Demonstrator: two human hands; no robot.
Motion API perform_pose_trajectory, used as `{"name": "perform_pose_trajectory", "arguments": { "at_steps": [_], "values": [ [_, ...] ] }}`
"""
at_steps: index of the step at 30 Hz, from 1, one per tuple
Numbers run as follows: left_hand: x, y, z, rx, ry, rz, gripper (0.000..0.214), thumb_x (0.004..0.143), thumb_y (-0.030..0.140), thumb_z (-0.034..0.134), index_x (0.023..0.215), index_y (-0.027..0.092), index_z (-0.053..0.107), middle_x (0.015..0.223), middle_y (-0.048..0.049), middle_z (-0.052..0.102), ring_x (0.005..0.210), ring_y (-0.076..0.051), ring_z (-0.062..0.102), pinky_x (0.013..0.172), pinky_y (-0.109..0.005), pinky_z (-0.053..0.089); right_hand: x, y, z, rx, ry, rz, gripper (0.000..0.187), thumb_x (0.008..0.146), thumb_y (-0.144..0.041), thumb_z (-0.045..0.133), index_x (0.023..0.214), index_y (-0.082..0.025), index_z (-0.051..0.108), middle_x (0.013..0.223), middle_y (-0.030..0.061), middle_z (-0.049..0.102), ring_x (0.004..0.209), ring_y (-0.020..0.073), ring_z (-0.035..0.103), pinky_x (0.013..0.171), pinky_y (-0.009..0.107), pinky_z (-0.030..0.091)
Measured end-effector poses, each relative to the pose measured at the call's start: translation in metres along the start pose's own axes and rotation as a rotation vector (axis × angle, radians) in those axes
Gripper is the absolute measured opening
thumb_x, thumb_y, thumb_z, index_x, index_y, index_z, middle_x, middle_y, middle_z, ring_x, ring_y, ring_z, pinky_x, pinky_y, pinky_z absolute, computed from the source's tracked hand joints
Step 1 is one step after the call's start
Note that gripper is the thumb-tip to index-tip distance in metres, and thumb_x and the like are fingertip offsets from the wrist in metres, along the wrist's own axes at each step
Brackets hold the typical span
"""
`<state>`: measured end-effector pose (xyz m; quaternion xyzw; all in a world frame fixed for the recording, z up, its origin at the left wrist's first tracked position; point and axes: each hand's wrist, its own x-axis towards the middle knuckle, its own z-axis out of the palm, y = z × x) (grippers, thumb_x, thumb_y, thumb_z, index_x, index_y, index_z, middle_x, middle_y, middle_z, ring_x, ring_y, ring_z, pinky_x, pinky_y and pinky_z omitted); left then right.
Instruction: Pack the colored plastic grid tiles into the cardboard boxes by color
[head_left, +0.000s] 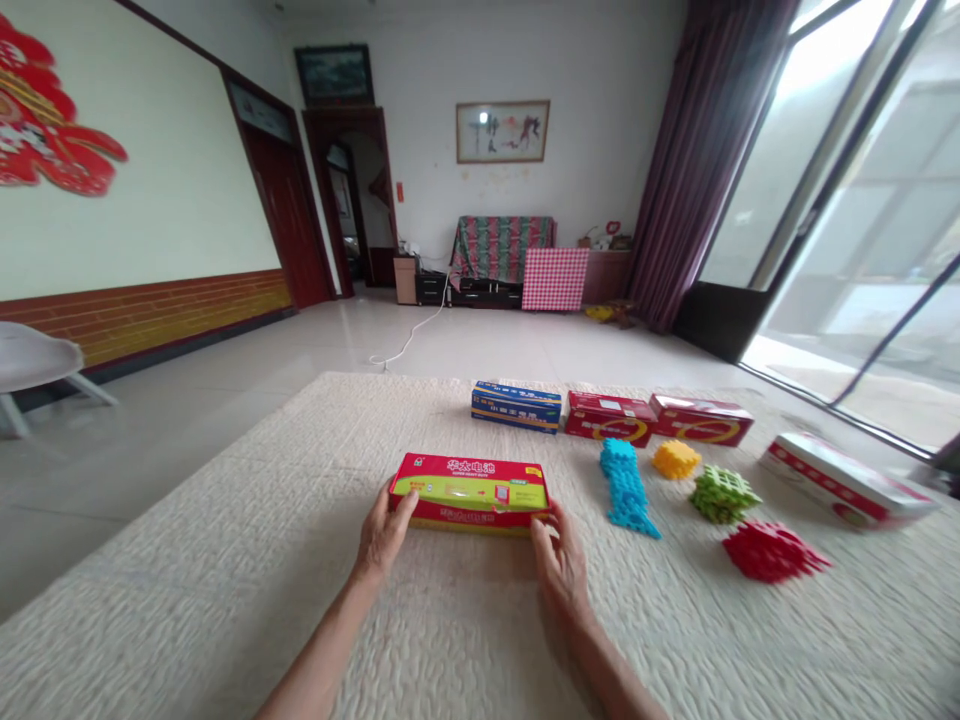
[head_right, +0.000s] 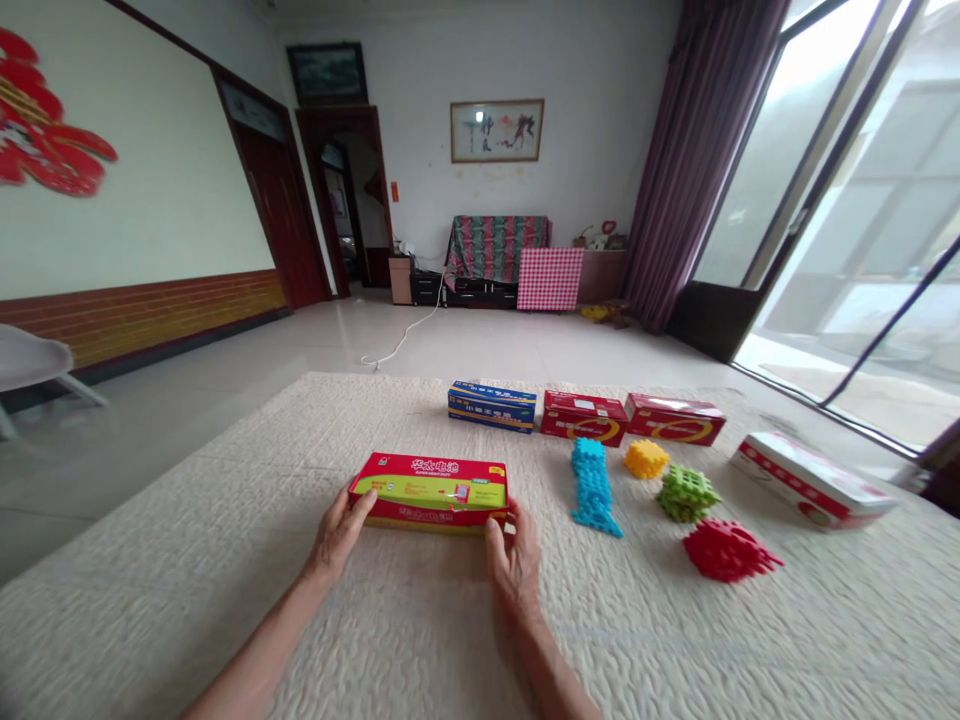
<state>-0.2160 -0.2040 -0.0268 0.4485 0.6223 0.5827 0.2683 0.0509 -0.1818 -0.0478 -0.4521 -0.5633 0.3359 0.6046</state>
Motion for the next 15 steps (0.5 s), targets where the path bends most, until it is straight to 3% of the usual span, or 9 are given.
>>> {"name": "perform_pose_trajectory", "arguments": {
  "at_steps": [6,12,15],
  "values": [
    [0.075,-0.012,-0.019,0.02,0.138,0.008,0.044,0.073,0.051,0.063,0.107,0.022,0.065,0.104,-0.0075,0.072,0.1,-0.027,0.065,0.09,-0.038,0.048,0.046,0.008,0.062,-0.035,-0.098,-0.05,0.048,0.085,-0.04,0.054,0.129,-0.02,0.046,0.123,0.0138,0.06,0.107,0.0265,0.061,0.072,0.036,0.055],
    [0.154,-0.029,-0.038,0.041,0.192,-0.049,0.043,0.071,0.054,0.063,0.098,0.02,0.066,0.096,-0.0084,0.073,0.092,-0.027,0.066,0.081,-0.038,0.051,0.102,0.026,0.124,-0.129,-0.143,-0.196,0.051,0.08,-0.031,0.057,0.13,-0.024,0.049,0.125,0.0099,0.059,0.113,0.0266,0.056,0.093,0.046,0.048],
    [0.186,-0.038,-0.045,0.062,0.196,-0.082,0.042,0.069,0.054,0.065,0.093,0.02,0.067,0.09,-0.0079,0.073,0.086,-0.027,0.067,0.077,-0.038,0.052,0.122,0.04,0.149,-0.127,-0.135,-0.213,0.051,0.078,-0.028,0.057,0.128,-0.025,0.051,0.117,0.0099,0.058,0.105,0.0255,0.058,0.086,0.043,0.052]
  ]
}}
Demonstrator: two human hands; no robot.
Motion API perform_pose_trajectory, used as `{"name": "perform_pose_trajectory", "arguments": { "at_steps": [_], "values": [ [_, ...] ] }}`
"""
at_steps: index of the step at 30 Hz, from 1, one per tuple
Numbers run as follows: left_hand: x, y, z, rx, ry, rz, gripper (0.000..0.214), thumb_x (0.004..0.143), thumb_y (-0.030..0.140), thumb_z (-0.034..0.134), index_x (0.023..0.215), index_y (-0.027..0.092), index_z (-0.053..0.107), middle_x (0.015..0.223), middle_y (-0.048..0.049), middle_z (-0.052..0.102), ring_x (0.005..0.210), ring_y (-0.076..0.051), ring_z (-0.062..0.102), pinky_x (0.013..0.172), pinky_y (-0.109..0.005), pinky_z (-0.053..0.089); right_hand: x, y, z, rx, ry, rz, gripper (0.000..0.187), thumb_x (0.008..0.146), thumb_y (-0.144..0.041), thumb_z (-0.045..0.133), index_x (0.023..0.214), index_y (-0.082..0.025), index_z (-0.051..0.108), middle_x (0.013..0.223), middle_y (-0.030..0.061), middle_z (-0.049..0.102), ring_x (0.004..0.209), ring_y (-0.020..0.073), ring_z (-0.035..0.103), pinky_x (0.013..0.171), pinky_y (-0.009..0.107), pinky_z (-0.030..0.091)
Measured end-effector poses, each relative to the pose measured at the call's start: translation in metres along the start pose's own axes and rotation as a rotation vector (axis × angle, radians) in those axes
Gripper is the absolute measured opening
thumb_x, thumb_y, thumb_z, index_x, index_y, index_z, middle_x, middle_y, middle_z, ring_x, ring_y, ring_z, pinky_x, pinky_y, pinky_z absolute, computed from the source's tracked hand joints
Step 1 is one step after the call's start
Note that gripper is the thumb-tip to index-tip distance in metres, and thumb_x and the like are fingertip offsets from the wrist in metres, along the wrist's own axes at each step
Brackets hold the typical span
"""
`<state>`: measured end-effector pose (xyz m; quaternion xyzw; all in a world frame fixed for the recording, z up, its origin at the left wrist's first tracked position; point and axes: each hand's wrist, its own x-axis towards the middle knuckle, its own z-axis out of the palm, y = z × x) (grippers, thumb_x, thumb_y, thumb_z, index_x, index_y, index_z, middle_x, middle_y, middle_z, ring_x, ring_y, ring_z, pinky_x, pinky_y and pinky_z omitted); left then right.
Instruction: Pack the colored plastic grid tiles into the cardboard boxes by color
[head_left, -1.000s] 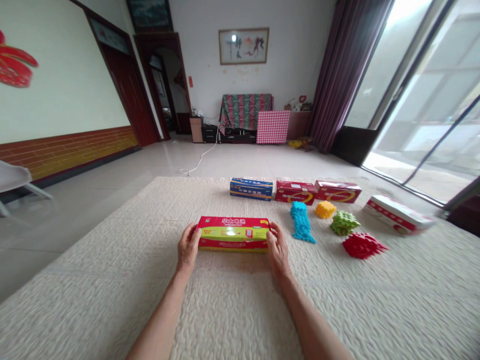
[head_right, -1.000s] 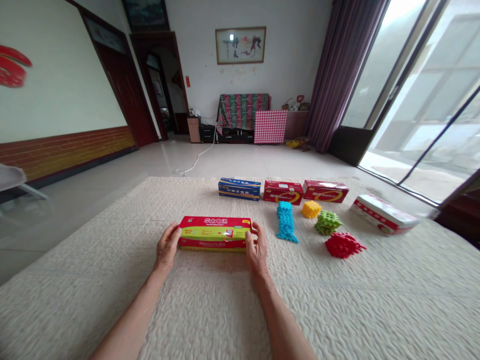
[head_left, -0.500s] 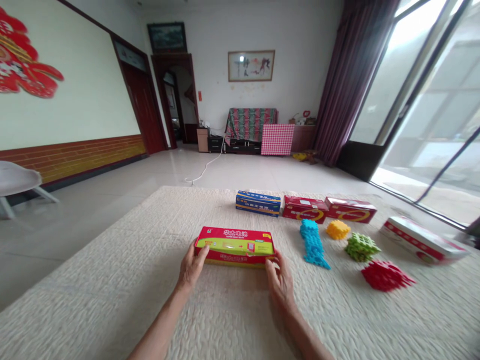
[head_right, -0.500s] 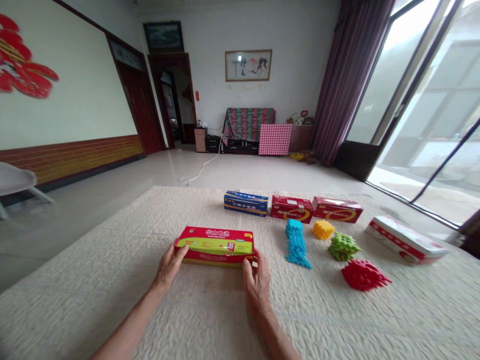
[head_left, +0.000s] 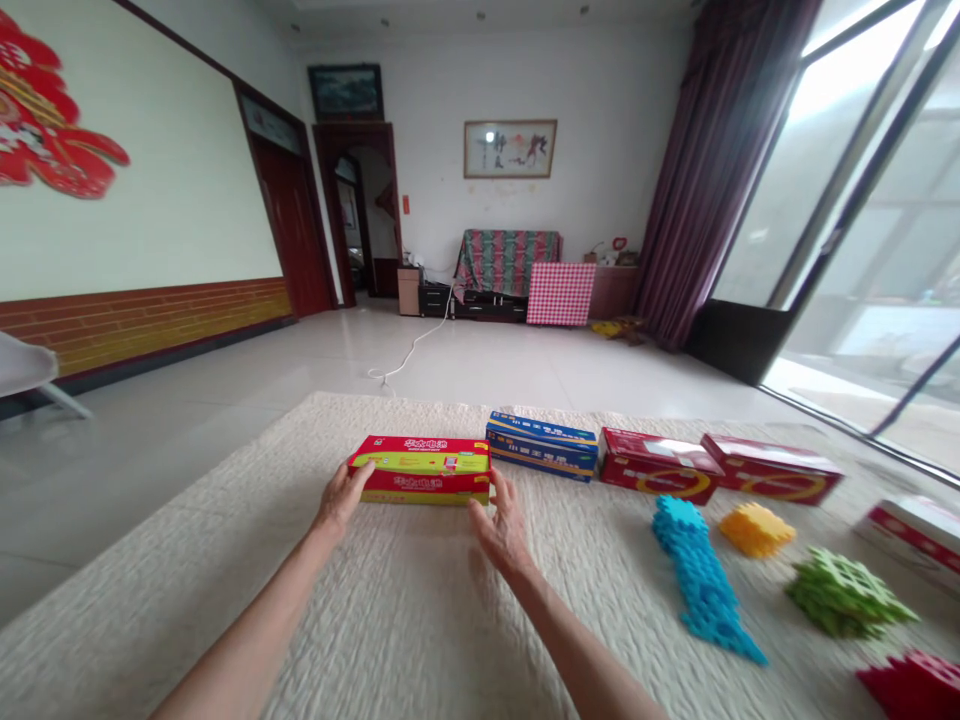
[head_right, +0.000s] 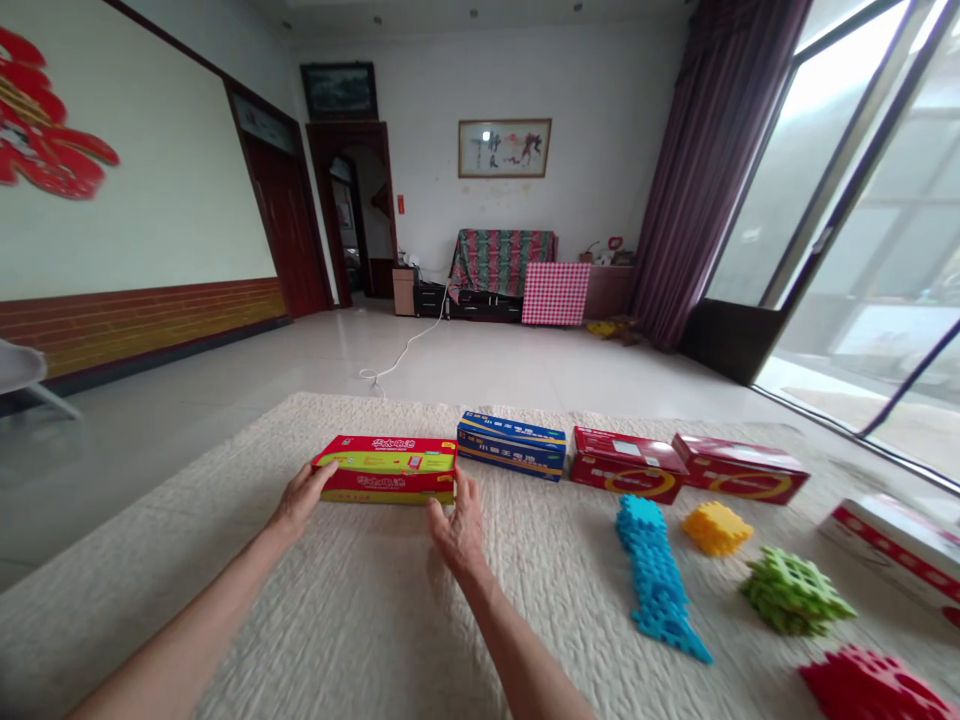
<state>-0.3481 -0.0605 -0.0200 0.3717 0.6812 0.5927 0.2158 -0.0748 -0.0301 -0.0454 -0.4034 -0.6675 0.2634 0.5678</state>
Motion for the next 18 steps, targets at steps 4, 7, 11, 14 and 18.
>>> {"name": "perform_pose_trajectory", "arguments": {
  "at_steps": [4,7,11,14,18],
  "values": [
    [0.037,-0.008,0.006,0.004,0.023,-0.017,0.043,0.069,0.054,0.064,0.096,0.021,0.067,0.089,-0.0062,0.073,0.084,-0.026,0.068,0.076,-0.037,0.052,0.023,0.018,0.025,0.015,0.003,0.002,0.054,0.076,-0.025,0.057,0.13,-0.026,0.05,0.107,0.0089,0.056,0.098,0.0252,0.059,0.079,0.042,0.055],
    [0.059,-0.012,0.014,0.001,0.046,-0.024,0.045,0.068,0.054,0.064,0.098,0.02,0.067,0.089,-0.0062,0.073,0.083,-0.025,0.068,0.075,-0.036,0.053,0.038,0.027,0.039,0.022,0.003,-0.004,0.058,0.074,-0.022,0.057,0.131,-0.026,0.048,0.11,0.0096,0.055,0.102,0.0266,0.058,0.081,0.044,0.054],
    [0.083,-0.017,0.027,0.004,0.066,-0.024,0.048,0.069,0.055,0.063,0.1,0.019,0.065,0.092,-0.0071,0.072,0.084,-0.025,0.068,0.074,-0.035,0.053,0.051,0.036,0.05,0.031,-0.009,-0.022,0.061,0.073,-0.019,0.056,0.132,-0.026,0.045,0.117,0.011,0.055,0.108,0.0269,0.056,0.085,0.042,0.052],
    [0.093,-0.018,0.035,0.028,0.073,-0.008,0.048,0.07,0.055,0.061,0.102,0.02,0.064,0.093,-0.0069,0.072,0.087,-0.026,0.067,0.077,-0.037,0.053,0.054,0.04,0.052,0.033,-0.033,-0.045,0.061,0.073,-0.018,0.054,0.132,-0.025,0.044,0.125,0.0117,0.052,0.114,0.0268,0.054,0.086,0.041,0.052],
    [0.091,-0.01,0.036,0.097,0.125,0.018,0.054,0.072,0.054,0.061,0.115,0.02,0.061,0.107,-0.011,0.069,0.105,-0.033,0.062,0.095,-0.047,0.045,0.05,0.033,0.041,0.006,-0.028,-0.105,0.056,0.072,-0.013,0.05,0.127,-0.023,0.048,0.135,0.0118,0.047,0.121,0.0264,0.05,0.088,0.04,0.051]
  ]
}}
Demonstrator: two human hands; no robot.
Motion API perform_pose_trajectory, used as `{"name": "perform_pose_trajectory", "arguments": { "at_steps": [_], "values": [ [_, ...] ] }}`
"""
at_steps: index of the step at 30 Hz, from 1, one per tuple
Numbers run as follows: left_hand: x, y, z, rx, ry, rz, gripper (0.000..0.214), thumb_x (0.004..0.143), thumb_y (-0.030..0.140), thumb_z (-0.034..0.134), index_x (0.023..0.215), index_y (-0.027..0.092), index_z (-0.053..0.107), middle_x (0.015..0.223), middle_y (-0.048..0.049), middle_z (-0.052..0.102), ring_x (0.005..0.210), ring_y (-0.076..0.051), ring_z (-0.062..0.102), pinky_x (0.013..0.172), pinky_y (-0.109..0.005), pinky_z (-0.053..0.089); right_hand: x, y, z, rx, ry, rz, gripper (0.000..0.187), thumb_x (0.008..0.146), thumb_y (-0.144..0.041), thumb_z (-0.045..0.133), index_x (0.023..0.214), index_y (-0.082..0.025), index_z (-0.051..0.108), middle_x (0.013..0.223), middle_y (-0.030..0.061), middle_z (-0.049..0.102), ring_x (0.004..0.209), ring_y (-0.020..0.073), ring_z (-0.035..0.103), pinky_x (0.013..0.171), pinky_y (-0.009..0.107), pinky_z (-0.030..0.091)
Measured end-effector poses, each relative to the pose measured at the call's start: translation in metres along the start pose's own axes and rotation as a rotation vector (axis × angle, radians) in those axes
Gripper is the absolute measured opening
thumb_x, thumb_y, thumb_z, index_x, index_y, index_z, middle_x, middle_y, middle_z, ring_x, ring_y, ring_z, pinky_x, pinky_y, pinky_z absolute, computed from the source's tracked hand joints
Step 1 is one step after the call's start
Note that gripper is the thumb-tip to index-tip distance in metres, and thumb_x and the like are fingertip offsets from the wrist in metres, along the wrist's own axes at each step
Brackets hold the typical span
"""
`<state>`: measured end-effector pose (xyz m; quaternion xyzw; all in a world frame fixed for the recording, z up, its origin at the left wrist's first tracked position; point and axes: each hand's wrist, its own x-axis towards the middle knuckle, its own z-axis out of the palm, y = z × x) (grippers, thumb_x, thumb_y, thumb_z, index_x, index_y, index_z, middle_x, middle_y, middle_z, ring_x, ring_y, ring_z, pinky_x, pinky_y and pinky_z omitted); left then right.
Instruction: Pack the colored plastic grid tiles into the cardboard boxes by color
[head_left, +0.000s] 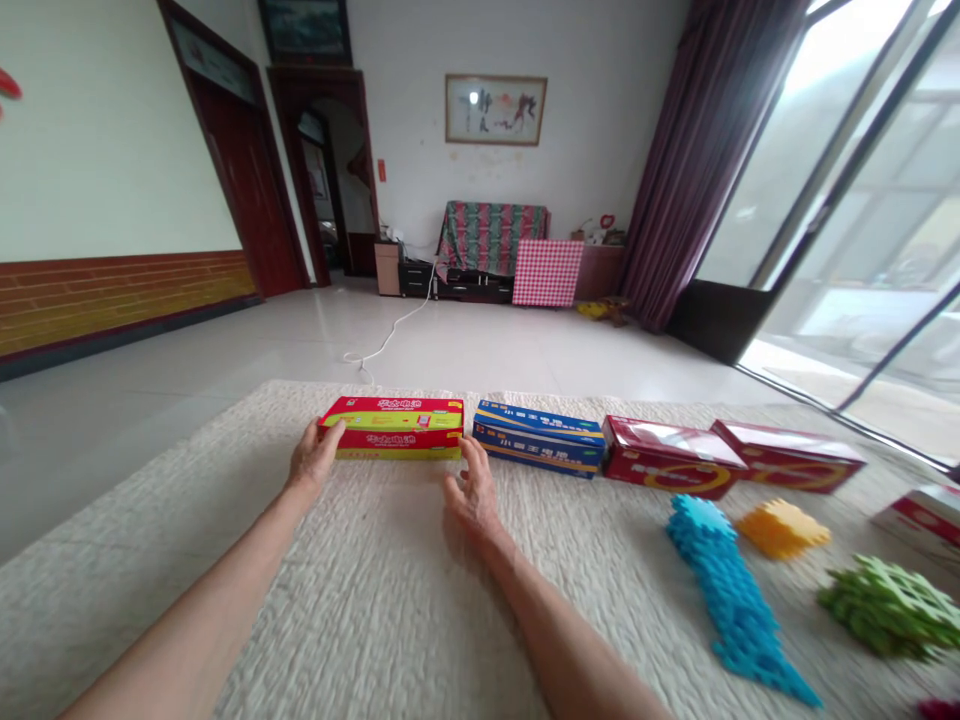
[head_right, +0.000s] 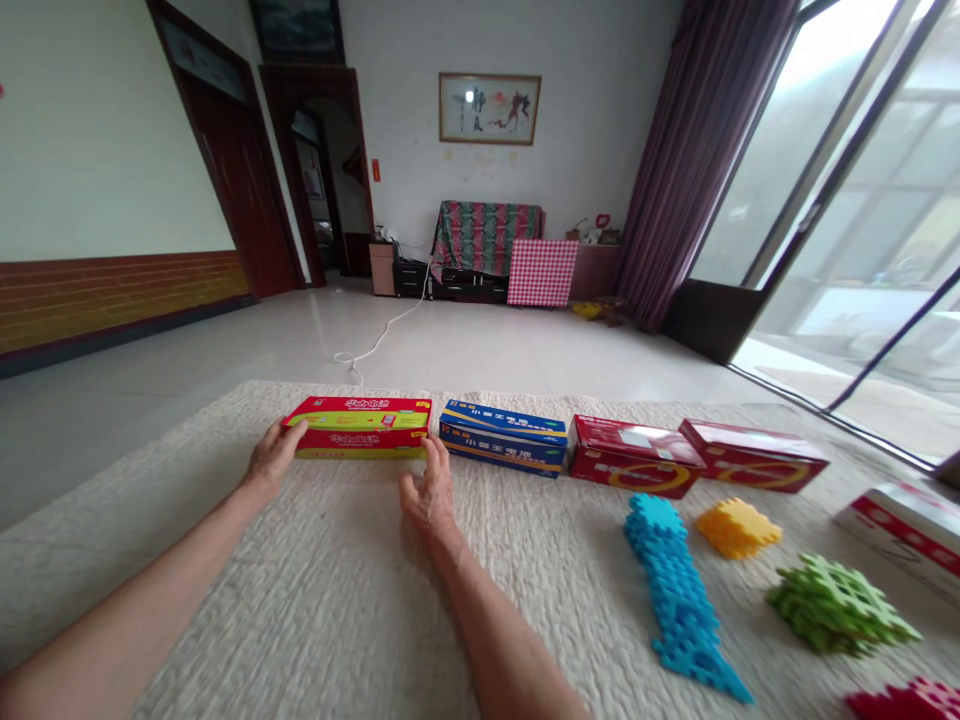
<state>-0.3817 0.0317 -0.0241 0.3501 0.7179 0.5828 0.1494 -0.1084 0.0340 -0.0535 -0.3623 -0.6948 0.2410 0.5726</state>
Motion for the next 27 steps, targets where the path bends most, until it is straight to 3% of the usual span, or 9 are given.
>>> {"name": "perform_pose_trajectory", "arguments": {
  "at_steps": [3,5,8,11,13,15,20,25,27],
  "values": [
    [-0.019,0.017,0.003,0.062,0.145,0.091,0.066,0.075,0.047,0.06,0.13,0.013,0.05,0.136,-0.0189,0.052,0.13,-0.038,0.042,0.111,-0.052,0.026,0.001,-0.013,-0.026,-0.068,0.058,-0.078,0.048,0.075,-0.011,0.047,0.122,-0.024,0.052,0.128,0.0104,0.052,0.118,0.0245,0.052,0.093,0.041,0.049],
    [-0.04,0.033,0.014,0.074,0.189,0.376,0.061,0.076,0.04,0.059,0.13,0.01,0.051,0.137,-0.0191,0.05,0.13,-0.035,0.042,0.112,-0.047,0.027,0.004,-0.018,-0.051,-0.162,0.116,-0.135,0.044,0.078,-0.01,0.046,0.119,-0.024,0.055,0.12,0.0099,0.056,0.114,0.024,0.053,0.096,0.042,0.046],
    [-0.08,0.061,0.049,0.0,-0.02,0.701,0.04,0.079,0.033,0.058,0.115,0.016,0.063,0.127,-0.0131,0.06,0.125,-0.029,0.049,0.111,-0.041,0.031,0.014,-0.016,-0.093,-0.387,0.178,-0.177,0.039,0.081,-0.011,0.046,0.115,-0.023,0.06,0.115,0.0108,0.059,0.109,0.026,0.053,0.097,0.045,0.043],
    [-0.114,0.084,0.093,-0.022,-0.259,0.816,0.023,0.079,0.026,0.06,0.1,0.021,0.07,0.12,-0.0103,0.064,0.117,-0.028,0.055,0.108,-0.042,0.037,0.025,-0.008,-0.128,-0.626,0.161,-0.159,0.034,0.082,-0.013,0.047,0.111,-0.021,0.064,0.116,0.011,0.06,0.109,0.0277,0.051,0.097,0.047,0.038],
    [-0.129,0.096,0.12,0.087,-0.345,0.901,0.024,0.082,0.019,0.056,0.101,0.023,0.07,0.124,-0.0081,0.062,0.12,-0.027,0.053,0.108,-0.043,0.038,0.03,-0.003,-0.142,-0.759,0.099,-0.135,0.031,0.084,-0.015,0.049,0.109,-0.02,0.065,0.118,0.0106,0.061,0.111,0.0279,0.048,0.097,0.046,0.035],
    [-0.138,0.105,0.141,0.249,-0.35,0.986,0.027,0.085,0.016,0.052,0.106,0.02,0.068,0.127,-0.0101,0.06,0.121,-0.027,0.052,0.107,-0.045,0.038,0.033,-0.001,-0.15,-0.872,0.02,-0.117,0.027,0.086,-0.017,0.05,0.107,-0.02,0.066,0.12,0.0099,0.061,0.112,0.028,0.047,0.097,0.045,0.033],
    [-0.148,0.116,0.17,0.531,-0.376,1.04,0.025,0.082,0.012,0.054,0.103,0.017,0.066,0.127,-0.0116,0.057,0.12,-0.028,0.05,0.103,-0.043,0.041,0.037,0.001,-0.154,-1.003,-0.067,-0.108,0.026,0.088,-0.019,0.049,0.108,-0.02,0.066,0.121,0.0096,0.06,0.113,0.0275,0.043,0.099,0.044,0.026],
    [-0.154,0.119,0.179,0.572,-0.379,1.005,0.015,0.08,0.008,0.051,0.084,0.016,0.063,0.102,-0.011,0.063,0.105,-0.026,0.056,0.093,-0.041,0.046,0.041,0.002,-0.157,-1.031,-0.111,-0.044,0.022,0.088,-0.018,0.048,0.1,-0.021,0.066,0.116,0.01,0.06,0.112,0.0278,0.042,0.102,0.047,0.021],
    [-0.158,0.121,0.178,0.578,-0.385,0.999,0.014,0.082,0.009,0.05,0.08,0.016,0.061,0.101,-0.0115,0.063,0.104,-0.026,0.056,0.092,-0.041,0.046,0.041,-0.003,-0.161,-1.027,-0.134,-0.022,0.021,0.088,-0.017,0.047,0.093,-0.022,0.067,0.118,0.0094,0.059,0.114,0.0281,0.041,0.103,0.049,0.019]
  ]
}}
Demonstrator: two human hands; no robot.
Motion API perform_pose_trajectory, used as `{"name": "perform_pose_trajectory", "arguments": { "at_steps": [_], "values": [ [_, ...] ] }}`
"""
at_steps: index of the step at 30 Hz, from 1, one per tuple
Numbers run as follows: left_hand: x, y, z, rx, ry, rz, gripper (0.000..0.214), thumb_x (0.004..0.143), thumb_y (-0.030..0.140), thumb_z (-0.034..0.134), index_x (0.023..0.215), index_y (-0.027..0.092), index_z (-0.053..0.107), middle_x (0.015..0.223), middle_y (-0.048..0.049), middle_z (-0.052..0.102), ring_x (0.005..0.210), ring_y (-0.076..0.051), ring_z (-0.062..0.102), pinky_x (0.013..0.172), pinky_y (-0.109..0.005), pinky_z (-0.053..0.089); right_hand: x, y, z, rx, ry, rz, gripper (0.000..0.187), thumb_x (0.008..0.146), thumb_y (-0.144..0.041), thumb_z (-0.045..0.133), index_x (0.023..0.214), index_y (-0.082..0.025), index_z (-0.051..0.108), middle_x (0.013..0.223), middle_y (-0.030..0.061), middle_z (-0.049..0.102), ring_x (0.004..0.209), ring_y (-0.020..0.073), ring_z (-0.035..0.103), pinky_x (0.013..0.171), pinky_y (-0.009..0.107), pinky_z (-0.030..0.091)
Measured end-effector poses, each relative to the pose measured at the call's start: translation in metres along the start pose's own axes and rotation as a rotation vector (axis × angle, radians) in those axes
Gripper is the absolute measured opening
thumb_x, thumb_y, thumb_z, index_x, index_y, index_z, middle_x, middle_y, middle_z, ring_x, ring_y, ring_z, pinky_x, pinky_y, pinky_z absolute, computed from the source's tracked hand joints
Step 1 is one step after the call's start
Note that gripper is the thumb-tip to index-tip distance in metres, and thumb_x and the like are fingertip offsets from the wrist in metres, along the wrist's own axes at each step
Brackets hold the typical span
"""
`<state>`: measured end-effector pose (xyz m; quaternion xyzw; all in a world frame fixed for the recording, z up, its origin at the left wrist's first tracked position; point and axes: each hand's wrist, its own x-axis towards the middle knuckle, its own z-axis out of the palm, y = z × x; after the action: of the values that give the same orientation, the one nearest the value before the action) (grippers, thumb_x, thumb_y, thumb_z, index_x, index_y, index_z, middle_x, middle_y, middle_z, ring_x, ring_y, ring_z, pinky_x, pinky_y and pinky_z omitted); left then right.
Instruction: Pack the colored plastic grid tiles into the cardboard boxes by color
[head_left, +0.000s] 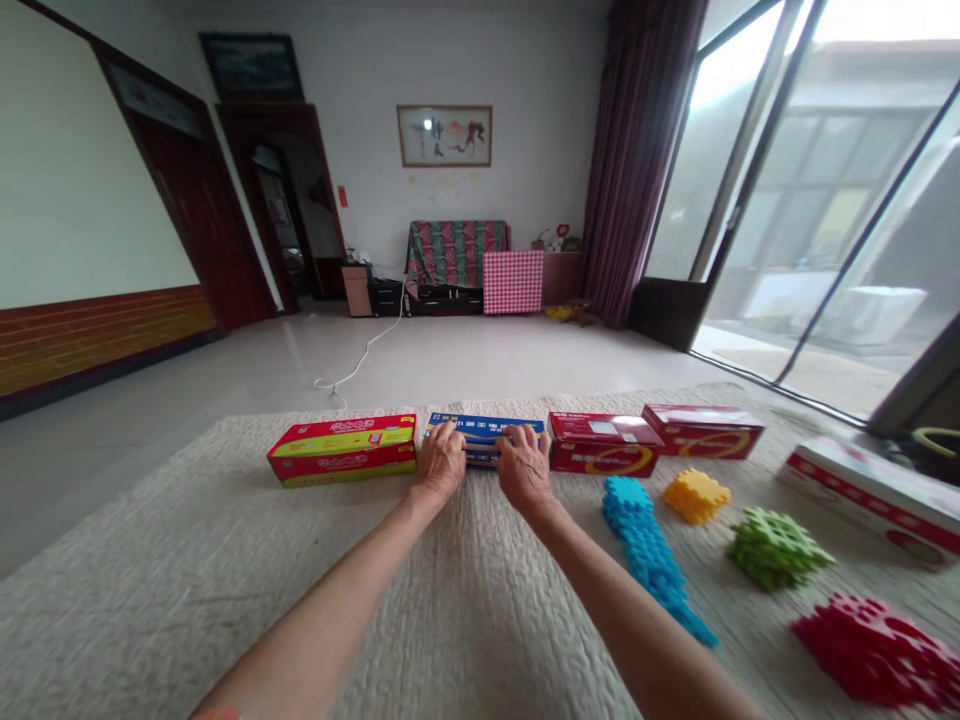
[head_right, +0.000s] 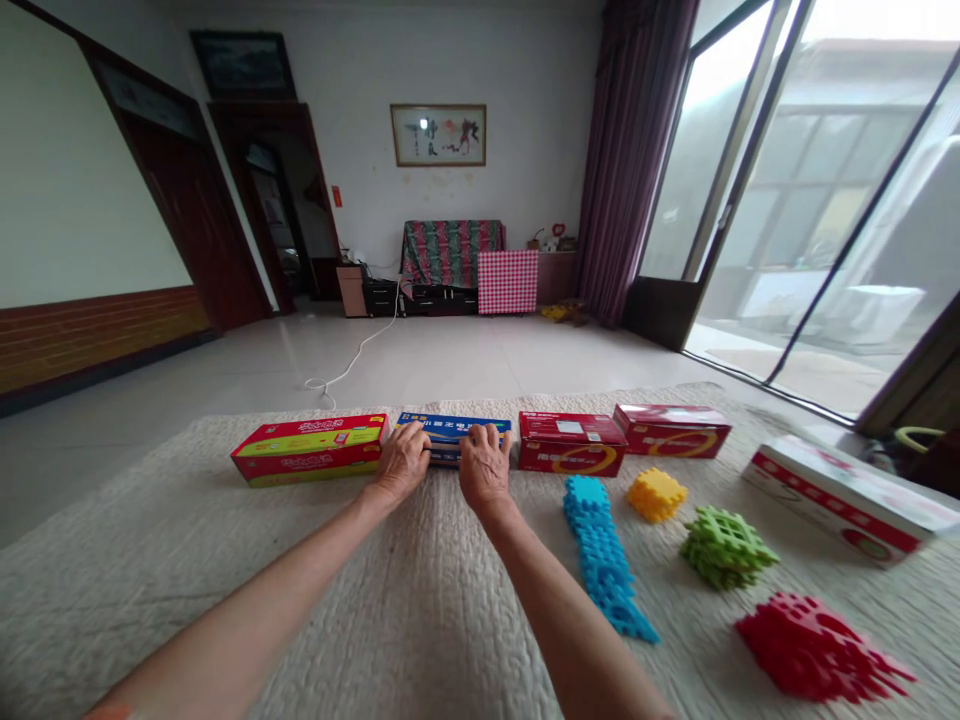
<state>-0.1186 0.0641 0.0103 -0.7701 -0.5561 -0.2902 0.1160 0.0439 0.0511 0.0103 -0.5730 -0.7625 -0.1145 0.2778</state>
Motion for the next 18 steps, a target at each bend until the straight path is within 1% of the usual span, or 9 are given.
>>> {"name": "perform_pose_trajectory", "arguments": {
  "at_steps": [3,6,8,12,15,18],
  "values": [
    [-0.008,0.011,-0.011,-0.012,-0.018,0.024,0.012,0.081,0.01,0.051,0.079,0.017,0.061,0.108,-0.0115,0.063,0.108,-0.027,0.055,0.094,-0.042,0.046,-0.008,0.002,-0.017,0.023,-0.038,0.009,0.019,0.086,-0.017,0.048,0.089,-0.021,0.066,0.122,0.0095,0.058,0.115,0.028,0.042,0.102,0.048,0.021],
    [-0.028,0.024,-0.033,-0.032,-0.036,0.066,0.011,0.08,0.009,0.053,0.079,0.018,0.06,0.114,-0.0108,0.062,0.111,-0.025,0.055,0.096,-0.04,0.045,-0.027,0.0,-0.041,0.07,-0.065,0.0,0.015,0.082,-0.018,0.052,0.088,-0.02,0.066,0.124,0.01,0.058,0.115,0.0273,0.043,0.099,0.045,0.026],
    [-0.05,0.034,-0.05,-0.051,-0.037,0.084,0.012,0.08,0.008,0.053,0.079,0.018,0.059,0.118,-0.0114,0.061,0.114,-0.025,0.054,0.099,-0.04,0.044,-0.045,-0.005,-0.058,0.121,-0.067,-0.019,0.014,0.079,-0.017,0.054,0.086,-0.019,0.066,0.124,0.0098,0.059,0.113,0.0263,0.046,0.096,0.042,0.028],
    [-0.104,0.047,-0.088,-0.116,-0.023,0.092,0.013,0.079,0.005,0.053,0.08,0.017,0.058,0.123,-0.0133,0.059,0.118,-0.026,0.053,0.103,-0.042,0.043,-0.085,-0.024,-0.087,0.242,-0.075,-0.07,0.013,0.076,-0.013,0.056,0.081,-0.019,0.066,0.12,0.0094,0.062,0.111,0.025,0.05,0.095,0.039,0.03],
    [-0.143,0.051,-0.112,-0.127,-0.04,0.069,0.014,0.08,0.005,0.052,0.08,0.017,0.057,0.123,-0.014,0.06,0.117,-0.027,0.054,0.101,-0.043,0.045,-0.116,-0.043,-0.102,0.309,-0.103,-0.102,0.013,0.075,-0.013,0.057,0.079,-0.02,0.066,0.118,0.0085,0.063,0.112,0.0258,0.05,0.096,0.04,0.03],
    [-0.176,0.053,-0.13,-0.112,-0.049,0.037,0.014,0.081,0.005,0.051,0.08,0.018,0.057,0.124,-0.0153,0.059,0.118,-0.027,0.055,0.1,-0.044,0.046,-0.144,-0.061,-0.112,0.366,-0.128,-0.136,0.012,0.075,-0.012,0.057,0.079,-0.021,0.066,0.117,0.0069,0.063,0.111,0.0254,0.051,0.097,0.042,0.029]
  ]
}}
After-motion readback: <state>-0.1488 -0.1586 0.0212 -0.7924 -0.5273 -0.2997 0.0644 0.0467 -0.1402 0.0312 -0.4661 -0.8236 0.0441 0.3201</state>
